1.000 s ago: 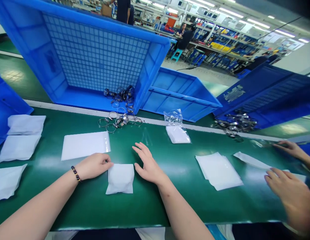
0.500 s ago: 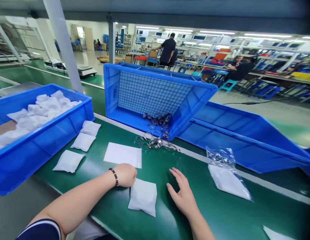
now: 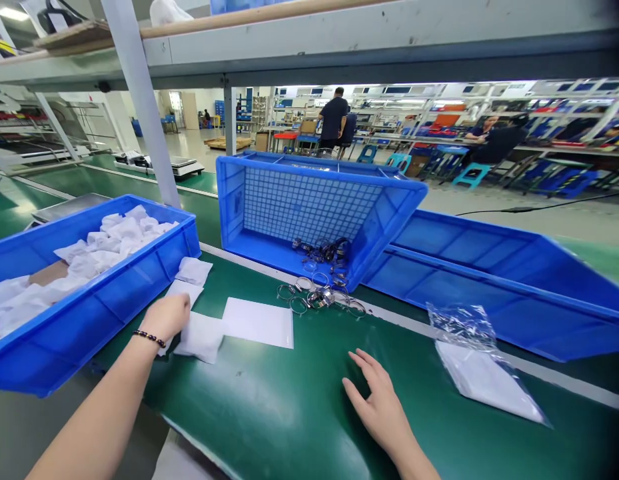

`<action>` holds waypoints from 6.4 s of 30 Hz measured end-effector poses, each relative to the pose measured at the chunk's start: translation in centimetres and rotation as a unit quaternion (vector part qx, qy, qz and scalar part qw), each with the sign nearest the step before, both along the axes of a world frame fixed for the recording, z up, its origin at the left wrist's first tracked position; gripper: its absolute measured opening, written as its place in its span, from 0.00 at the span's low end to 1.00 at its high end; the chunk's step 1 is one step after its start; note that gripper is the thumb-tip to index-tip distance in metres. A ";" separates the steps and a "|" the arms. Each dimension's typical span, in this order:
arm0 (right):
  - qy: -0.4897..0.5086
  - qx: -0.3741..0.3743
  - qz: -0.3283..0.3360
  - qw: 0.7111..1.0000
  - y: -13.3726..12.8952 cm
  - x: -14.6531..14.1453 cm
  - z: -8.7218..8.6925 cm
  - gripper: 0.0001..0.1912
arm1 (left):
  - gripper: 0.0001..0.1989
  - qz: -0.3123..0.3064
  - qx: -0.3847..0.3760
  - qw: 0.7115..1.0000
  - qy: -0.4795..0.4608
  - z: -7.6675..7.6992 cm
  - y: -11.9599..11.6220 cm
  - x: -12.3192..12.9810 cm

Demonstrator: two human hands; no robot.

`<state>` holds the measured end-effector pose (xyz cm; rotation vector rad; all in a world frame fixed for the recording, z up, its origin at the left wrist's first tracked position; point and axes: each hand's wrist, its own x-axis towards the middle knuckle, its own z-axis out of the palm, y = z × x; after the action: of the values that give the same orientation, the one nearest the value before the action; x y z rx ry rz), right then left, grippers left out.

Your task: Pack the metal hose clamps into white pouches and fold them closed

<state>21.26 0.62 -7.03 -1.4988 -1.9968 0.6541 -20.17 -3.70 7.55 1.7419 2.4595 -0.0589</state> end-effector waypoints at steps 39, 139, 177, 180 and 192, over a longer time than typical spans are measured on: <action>-0.044 0.087 -0.012 0.995 2.0 -2.8 0.1 0.19 | 0.09 -0.270 -0.254 0.717 -0.591 -11.0 4.0 20.9; 0.405 -0.268 0.142 0.863 -1.6 -2.7 4.6 0.12 | 0.20 -0.198 -0.115 0.644 -0.730 -8.9 5.0 20.3; 0.043 0.024 0.081 0.995 -1.2 -2.2 3.3 0.08 | 0.08 -0.238 -0.009 0.967 -0.093 -7.9 9.5 13.9; 0.035 0.028 0.070 0.997 -1.2 -2.2 3.4 0.08 | 0.11 -0.246 -0.010 0.964 -0.098 -7.6 9.2 14.2; -0.010 0.126 0.142 0.982 -1.3 -1.9 4.7 0.08 | 0.08 -0.339 -0.026 0.900 -0.271 -6.7 6.3 17.7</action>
<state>19.32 -0.71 -2.36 -1.0879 -2.2381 0.4758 -2.42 2.62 0.81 2.1352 1.3886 0.2561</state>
